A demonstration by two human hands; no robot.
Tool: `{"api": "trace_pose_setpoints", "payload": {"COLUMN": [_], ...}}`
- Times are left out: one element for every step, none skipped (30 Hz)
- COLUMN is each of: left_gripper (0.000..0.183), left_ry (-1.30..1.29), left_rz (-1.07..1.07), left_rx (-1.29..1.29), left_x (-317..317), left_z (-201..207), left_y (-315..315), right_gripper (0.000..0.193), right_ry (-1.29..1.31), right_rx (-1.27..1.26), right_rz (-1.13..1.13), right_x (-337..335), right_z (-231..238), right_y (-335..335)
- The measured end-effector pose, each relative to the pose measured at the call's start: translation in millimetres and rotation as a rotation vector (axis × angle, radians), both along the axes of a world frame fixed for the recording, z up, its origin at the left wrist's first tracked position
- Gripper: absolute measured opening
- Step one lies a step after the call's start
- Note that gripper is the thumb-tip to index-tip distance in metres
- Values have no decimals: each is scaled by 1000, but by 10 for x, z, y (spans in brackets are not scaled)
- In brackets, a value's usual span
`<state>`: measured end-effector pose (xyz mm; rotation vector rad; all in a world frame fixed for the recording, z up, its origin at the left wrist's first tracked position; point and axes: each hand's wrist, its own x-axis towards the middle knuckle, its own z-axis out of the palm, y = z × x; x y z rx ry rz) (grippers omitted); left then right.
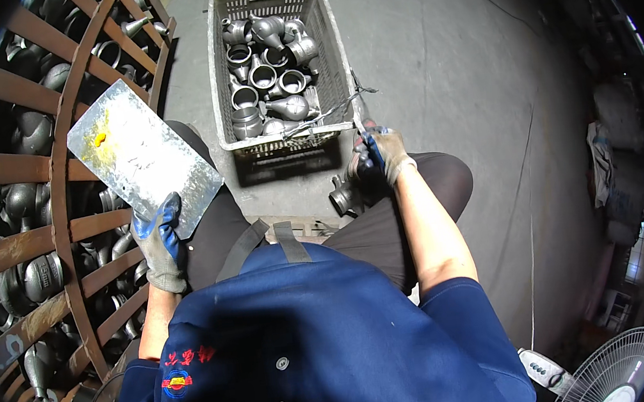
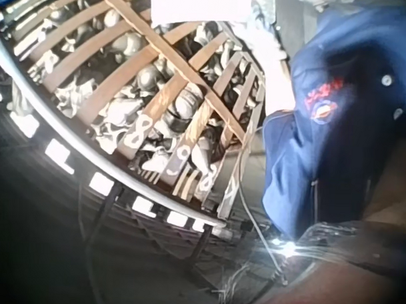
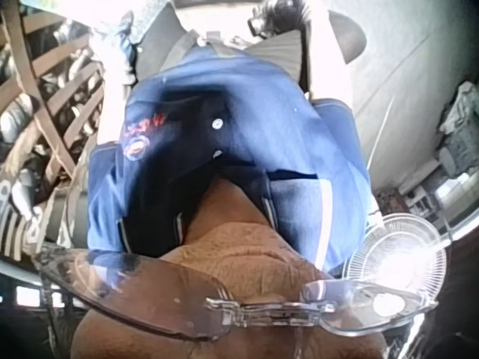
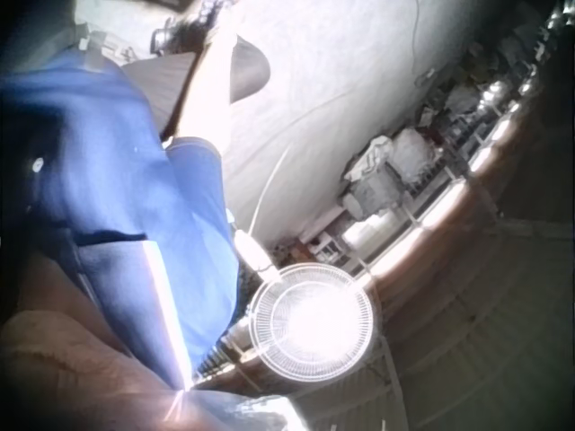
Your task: Cleaning and inspecting metal castings using a hand tool before placing them into a storage cage.
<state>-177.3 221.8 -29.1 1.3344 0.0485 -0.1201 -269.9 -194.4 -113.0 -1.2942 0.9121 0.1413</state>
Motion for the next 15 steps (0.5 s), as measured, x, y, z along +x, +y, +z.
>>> {"api": "trace_pose_setpoints", "payload": {"left_gripper": [28,28,27,27,27,27,27,27,27,27,27,27,27,28,29], "left_ry": [-1,9,20,19,-6,-32,-30,-23,-15,-16,-21,-26,-26,8,42], "left_rz": [3,4,6,10,-30,-72,-71,-38,-6,-8,-8,-9,-9,11,31], "left_rx": [2,-5,-12,-9,60,128,130,107,83,84,72,61,61,20,-20], "left_x": [0,0,-2,-7,-2,5,-1,-2,-5,-3,-3,-3,-7,-13,-16], "left_z": [-9,-15,-26,-48,-93,-115,-81,-16,15,18,19,19,10,-7,-23], "left_y": [4,7,12,48,91,107,77,18,-17,-19,-19,-18,-12,-5,3], "right_gripper": [10,9,9,9,11,14,18,18,18,19,14,14,15,17,17], "right_ry": [-1,73,148,147,176,204,229,230,308,384,442,442,472,502,502], "right_rx": [2,-32,-66,-63,-249,-435,-481,-480,-490,-500,-548,-547,-609,-672,-672], "right_rz": [3,-4,-11,-6,247,500,536,537,553,567,549,546,535,524,524], "right_x": [61,118,171,197,181,153,154,160,165,186,219,222,233,241,248], "right_z": [-11,-29,-39,-110,-206,-291,-263,-242,-211,-151,-131,-94,-45,7,65], "right_y": [1,16,21,-36,-139,-251,-264,-272,-295,-289,-295,-305,-312,-319,-326]}}
